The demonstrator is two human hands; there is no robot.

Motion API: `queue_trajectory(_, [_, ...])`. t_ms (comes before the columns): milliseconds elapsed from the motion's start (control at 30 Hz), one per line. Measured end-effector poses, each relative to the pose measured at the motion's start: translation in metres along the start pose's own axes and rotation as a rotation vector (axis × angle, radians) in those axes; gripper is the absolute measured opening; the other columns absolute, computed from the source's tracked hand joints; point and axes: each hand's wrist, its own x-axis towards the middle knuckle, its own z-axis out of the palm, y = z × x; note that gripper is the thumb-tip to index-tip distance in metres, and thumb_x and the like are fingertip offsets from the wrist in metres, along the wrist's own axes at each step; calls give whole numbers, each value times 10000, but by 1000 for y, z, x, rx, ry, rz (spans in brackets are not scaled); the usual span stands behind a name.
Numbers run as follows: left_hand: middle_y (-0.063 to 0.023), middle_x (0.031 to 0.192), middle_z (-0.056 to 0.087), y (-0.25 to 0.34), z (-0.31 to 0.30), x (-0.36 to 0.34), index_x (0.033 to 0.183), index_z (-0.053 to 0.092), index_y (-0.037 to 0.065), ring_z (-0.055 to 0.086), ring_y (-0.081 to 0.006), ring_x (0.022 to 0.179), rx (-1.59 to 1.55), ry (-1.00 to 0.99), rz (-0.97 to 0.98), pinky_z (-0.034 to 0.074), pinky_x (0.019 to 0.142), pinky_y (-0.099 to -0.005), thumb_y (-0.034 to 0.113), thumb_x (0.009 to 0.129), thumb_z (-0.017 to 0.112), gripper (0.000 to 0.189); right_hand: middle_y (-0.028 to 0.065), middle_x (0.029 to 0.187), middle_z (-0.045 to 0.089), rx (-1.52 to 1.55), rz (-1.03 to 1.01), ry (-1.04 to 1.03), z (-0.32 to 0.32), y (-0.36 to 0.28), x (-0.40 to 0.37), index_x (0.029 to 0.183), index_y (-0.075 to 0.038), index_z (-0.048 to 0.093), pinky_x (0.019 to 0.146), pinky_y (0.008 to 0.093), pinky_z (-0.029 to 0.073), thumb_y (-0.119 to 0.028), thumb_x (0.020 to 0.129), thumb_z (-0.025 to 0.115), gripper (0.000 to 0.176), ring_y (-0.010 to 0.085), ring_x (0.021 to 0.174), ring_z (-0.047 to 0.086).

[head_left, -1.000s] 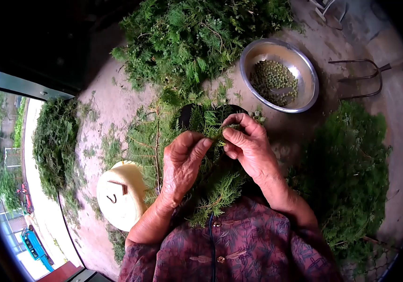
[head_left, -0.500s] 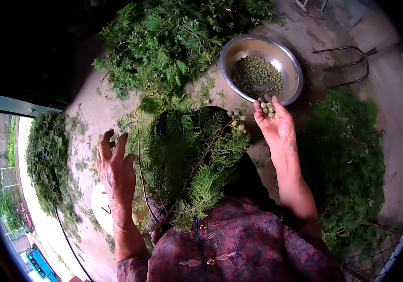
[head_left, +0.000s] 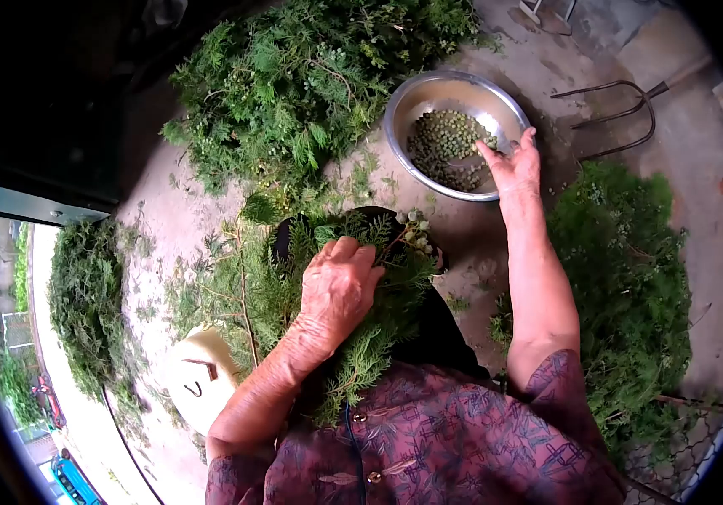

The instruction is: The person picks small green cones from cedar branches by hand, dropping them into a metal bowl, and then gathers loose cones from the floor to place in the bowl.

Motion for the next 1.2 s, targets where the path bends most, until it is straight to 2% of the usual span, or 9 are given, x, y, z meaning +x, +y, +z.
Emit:
queue_trajectory(167, [-101, 847, 533, 3, 11, 5, 897, 610, 33, 533, -279, 804, 81, 87, 9, 451, 692, -369, 191, 696, 673, 263, 160, 1092, 520, -193, 93, -17, -29, 3, 25, 1103, -12, 464, 905, 479, 438, -303, 872, 540, 380, 300, 1005, 521])
queue_trajectory(233, [-99, 848, 533, 6, 8, 10, 883, 613, 37, 533, -277, 802, 70, 103, 19, 450, 694, -371, 200, 693, 675, 258, 83, 819, 610, -502, 39, -228, -14, 10, -20, 1004, 2, 556, 645, 295, 510, -182, 847, 596, 246, 165, 680, 584])
queue_trajectory(367, [-93, 843, 526, 7, 11, 25, 868, 623, 65, 525, -270, 811, 67, 59, 50, 440, 706, -375, 200, 692, 671, 227, 44, 802, 622, -1088, -38, -532, -5, 39, -78, 882, -39, 650, 615, 262, 474, -146, 788, 648, 142, 142, 697, 593])
queue_trajectory(467, [-84, 840, 508, 6, 18, 36, 814, 629, 91, 505, -267, 833, 132, 6, 65, 425, 709, -378, 206, 682, 669, 180, 138, 824, 605, -1408, -502, -844, -3, 54, -93, 919, -44, 636, 696, 326, 462, -133, 741, 667, 201, 257, 775, 592])
queue_trajectory(567, [-79, 846, 506, 4, 28, 39, 782, 631, 95, 499, -267, 846, 177, 18, 105, 422, 703, -378, 215, 668, 673, 170, 142, 811, 579, -1573, -521, -851, 1, 57, -104, 887, -46, 638, 683, 359, 451, -92, 713, 652, 180, 319, 774, 569])
queue_trajectory(900, [-52, 706, 532, -1, 37, 38, 726, 621, 97, 524, -257, 746, -42, 161, 84, 444, 645, -352, 162, 679, 654, 87, 149, 752, 562, -1274, -645, -607, 6, 54, -115, 817, -11, 569, 643, 363, 442, -12, 700, 652, 143, 322, 725, 561])
queue_trajectory(967, [-40, 666, 543, 3, 29, 35, 729, 619, 93, 530, -249, 691, -12, 194, 109, 453, 608, -341, 131, 677, 654, 73, 92, 733, 574, -1241, -767, -446, -2, 58, -103, 841, -13, 580, 601, 328, 447, -18, 728, 647, 131, 231, 673, 570])
queue_trajectory(1067, [-44, 689, 567, 2, 16, 28, 775, 639, 69, 523, -241, 677, -67, 265, 121, 450, 598, -333, 89, 657, 674, 125, -20, 709, 551, -710, -100, -328, -1, 34, -99, 858, -22, 597, 595, 240, 425, -51, 785, 632, 86, 100, 652, 505])
queue_trajectory(1200, [-59, 692, 584, 3, 0, 23, 807, 651, 30, 527, -228, 687, -135, 263, 131, 441, 609, -323, 52, 673, 679, 139, 45, 825, 593, -137, 294, -320, -1, 31, -107, 956, -40, 562, 628, 278, 466, -36, 795, 580, 162, 151, 692, 560])
